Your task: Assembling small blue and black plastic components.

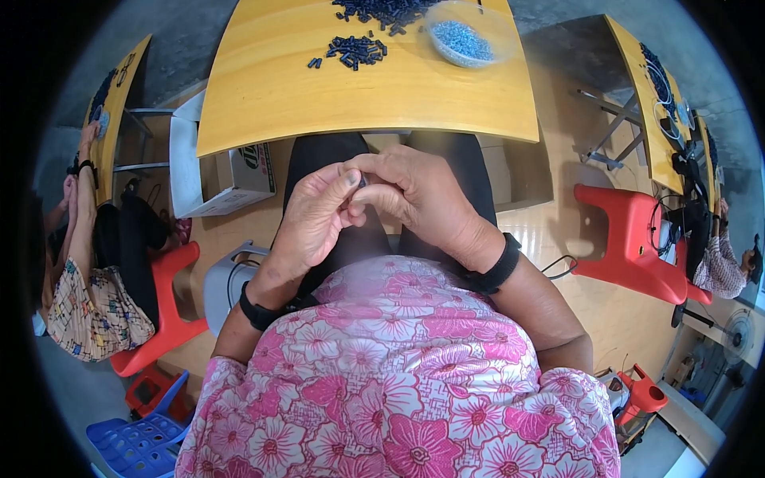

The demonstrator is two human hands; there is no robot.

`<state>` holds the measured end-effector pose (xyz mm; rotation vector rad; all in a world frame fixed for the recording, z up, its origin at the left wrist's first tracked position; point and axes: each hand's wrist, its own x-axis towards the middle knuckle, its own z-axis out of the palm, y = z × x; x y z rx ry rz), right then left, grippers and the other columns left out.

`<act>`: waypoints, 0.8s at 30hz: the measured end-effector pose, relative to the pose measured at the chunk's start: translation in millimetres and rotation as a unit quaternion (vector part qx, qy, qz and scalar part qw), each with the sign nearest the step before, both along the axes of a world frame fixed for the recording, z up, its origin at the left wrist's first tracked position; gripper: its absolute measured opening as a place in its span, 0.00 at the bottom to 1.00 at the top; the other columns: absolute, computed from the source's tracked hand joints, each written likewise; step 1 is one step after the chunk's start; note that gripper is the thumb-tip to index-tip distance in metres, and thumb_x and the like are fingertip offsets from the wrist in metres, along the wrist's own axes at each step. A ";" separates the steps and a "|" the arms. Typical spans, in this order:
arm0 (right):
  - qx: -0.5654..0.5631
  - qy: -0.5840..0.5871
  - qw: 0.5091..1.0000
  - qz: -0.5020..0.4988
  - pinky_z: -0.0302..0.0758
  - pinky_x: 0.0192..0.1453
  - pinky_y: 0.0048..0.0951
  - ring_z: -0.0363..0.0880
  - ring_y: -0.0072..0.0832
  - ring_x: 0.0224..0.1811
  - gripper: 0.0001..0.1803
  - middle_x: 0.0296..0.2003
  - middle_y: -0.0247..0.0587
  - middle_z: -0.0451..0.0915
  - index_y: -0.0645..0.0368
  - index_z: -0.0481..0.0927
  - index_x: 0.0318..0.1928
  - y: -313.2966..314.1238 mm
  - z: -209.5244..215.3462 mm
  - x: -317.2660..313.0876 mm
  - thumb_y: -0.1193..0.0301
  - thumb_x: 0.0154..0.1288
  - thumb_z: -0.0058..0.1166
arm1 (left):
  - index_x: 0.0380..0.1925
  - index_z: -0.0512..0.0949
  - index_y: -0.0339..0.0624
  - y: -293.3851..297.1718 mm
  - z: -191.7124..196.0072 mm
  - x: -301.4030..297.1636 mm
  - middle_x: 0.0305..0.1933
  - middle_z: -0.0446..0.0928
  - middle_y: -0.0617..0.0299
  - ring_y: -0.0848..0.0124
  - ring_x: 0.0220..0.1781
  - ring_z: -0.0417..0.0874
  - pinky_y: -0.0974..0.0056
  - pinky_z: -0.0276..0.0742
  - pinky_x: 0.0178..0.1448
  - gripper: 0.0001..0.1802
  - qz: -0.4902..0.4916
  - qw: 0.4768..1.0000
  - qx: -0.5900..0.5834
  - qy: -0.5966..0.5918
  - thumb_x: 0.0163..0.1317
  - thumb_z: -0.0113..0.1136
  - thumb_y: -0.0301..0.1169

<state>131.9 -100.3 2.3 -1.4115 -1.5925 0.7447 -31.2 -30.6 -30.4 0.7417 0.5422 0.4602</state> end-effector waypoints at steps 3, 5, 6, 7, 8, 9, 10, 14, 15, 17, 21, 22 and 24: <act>-0.004 0.001 1.000 0.011 0.74 0.38 0.32 0.77 0.38 0.33 0.17 0.29 0.42 0.79 0.55 0.79 0.46 0.3 0.8 1.7 0.64 0.57 0.61 | 0.36 0.76 0.40 3.0 -2.5 -1.8 0.26 0.73 0.69 0.82 0.26 0.72 0.77 0.73 0.32 0.12 -0.020 1.000 0.001 0.002 0.68 0.55 0.38; -0.008 0.003 1.000 0.015 0.74 0.39 0.32 0.77 0.39 0.33 0.17 0.29 0.42 0.79 0.55 0.79 0.46 0.4 1.8 1.6 0.64 0.57 0.61 | 0.46 0.76 0.36 4.7 -4.1 -3.8 0.33 0.73 0.68 0.82 0.30 0.71 0.76 0.72 0.32 0.16 -0.049 0.998 -0.009 -0.023 0.70 0.51 0.38; -0.011 0.005 1.000 0.019 0.74 0.39 0.32 0.77 0.39 0.33 0.16 0.29 0.42 0.79 0.56 0.79 0.46 0.4 2.1 1.5 0.65 0.57 0.61 | 0.46 0.76 0.36 5.5 -4.9 -4.2 0.33 0.73 0.68 0.82 0.30 0.71 0.76 0.72 0.32 0.16 -0.049 0.999 -0.009 -0.023 0.70 0.51 0.38; -0.011 0.004 1.000 0.018 0.74 0.39 0.32 0.77 0.39 0.33 0.16 0.29 0.42 0.79 0.56 0.79 0.46 -0.1 0.8 1.9 0.65 0.57 0.61 | 0.47 0.75 0.35 6.4 -6.1 -3.6 0.32 0.73 0.68 0.82 0.30 0.71 0.76 0.73 0.33 0.16 -0.059 0.998 -0.021 -0.027 0.71 0.51 0.38; -0.014 0.011 1.000 0.016 0.74 0.39 0.32 0.77 0.39 0.34 0.16 0.30 0.43 0.79 0.57 0.79 0.46 -0.6 -1.9 2.1 0.65 0.58 0.60 | 0.48 0.75 0.35 6.8 -7.1 -2.9 0.32 0.73 0.68 0.82 0.30 0.71 0.76 0.73 0.33 0.16 -0.069 0.997 -0.033 -0.031 0.71 0.50 0.38; -0.016 0.017 1.000 0.015 0.74 0.39 0.32 0.77 0.39 0.34 0.16 0.30 0.44 0.79 0.57 0.78 0.46 -1.0 -3.1 2.4 0.65 0.58 0.60 | 0.48 0.75 0.35 6.5 -8.1 -2.6 0.32 0.73 0.68 0.82 0.30 0.71 0.76 0.73 0.33 0.16 -0.071 0.996 -0.033 -0.032 0.71 0.50 0.38; -0.015 0.017 1.000 0.014 0.74 0.39 0.32 0.77 0.39 0.34 0.16 0.30 0.44 0.79 0.57 0.78 0.46 -1.0 -2.7 2.1 0.65 0.58 0.60 | 0.49 0.74 0.35 6.3 -8.9 -2.7 0.33 0.72 0.68 0.82 0.30 0.72 0.76 0.73 0.33 0.18 -0.075 0.996 -0.028 -0.036 0.70 0.50 0.39; -0.023 0.033 0.999 -0.007 0.73 0.41 0.31 0.77 0.39 0.35 0.15 0.33 0.45 0.79 0.59 0.78 0.45 -3.0 3.4 2.6 0.66 0.59 0.59 | 0.54 0.71 0.36 0.0 1.8 -0.5 0.36 0.70 0.68 0.82 0.29 0.72 0.76 0.73 0.32 0.26 -0.031 0.995 0.097 -0.024 0.67 0.54 0.46; -0.032 0.037 0.999 -0.014 0.73 0.41 0.31 0.77 0.38 0.35 0.15 0.33 0.44 0.79 0.59 0.78 0.45 -3.5 4.8 3.1 0.66 0.59 0.59 | 0.54 0.71 0.36 0.1 5.3 1.0 0.36 0.70 0.68 0.82 0.29 0.72 0.76 0.73 0.32 0.26 -0.031 0.995 0.097 -0.024 0.67 0.54 0.46; -0.028 0.036 0.999 -0.011 0.73 0.42 0.31 0.77 0.38 0.36 0.15 0.33 0.43 0.79 0.59 0.77 0.44 -5.5 3.7 1.6 0.65 0.60 0.59 | 0.57 0.68 0.36 -0.6 11.1 2.9 0.38 0.69 0.67 0.82 0.29 0.72 0.76 0.73 0.33 0.32 -0.048 0.973 0.226 -0.004 0.64 0.57 0.51; -0.014 0.010 1.000 -0.007 0.73 0.42 0.31 0.76 0.38 0.36 0.15 0.33 0.41 0.78 0.58 0.77 0.44 -8.6 5.3 3.2 0.63 0.61 0.58 | 0.59 0.67 0.33 -9.3 12.7 7.2 0.37 0.69 0.66 0.84 0.29 0.70 0.78 0.71 0.32 0.34 -0.018 0.966 0.256 -0.036 0.62 0.61 0.47; -0.014 0.010 1.000 -0.007 0.73 0.42 0.31 0.76 0.38 0.36 0.15 0.33 0.41 0.78 0.58 0.77 0.44 -8.7 6.5 3.2 0.63 0.61 0.58 | 0.59 0.67 0.33 -8.8 13.1 6.9 0.37 0.69 0.66 0.84 0.29 0.70 0.78 0.71 0.32 0.34 -0.018 0.966 0.255 -0.036 0.62 0.61 0.47; -0.019 0.024 1.000 0.009 0.72 0.43 0.31 0.76 0.38 0.36 0.14 0.33 0.41 0.78 0.57 0.76 0.43 -8.0 9.6 2.7 0.62 0.62 0.56 | 0.59 0.67 0.32 -6.9 15.3 5.6 0.36 0.69 0.67 0.85 0.29 0.69 0.79 0.69 0.30 0.33 -0.013 0.954 0.298 0.007 0.62 0.63 0.44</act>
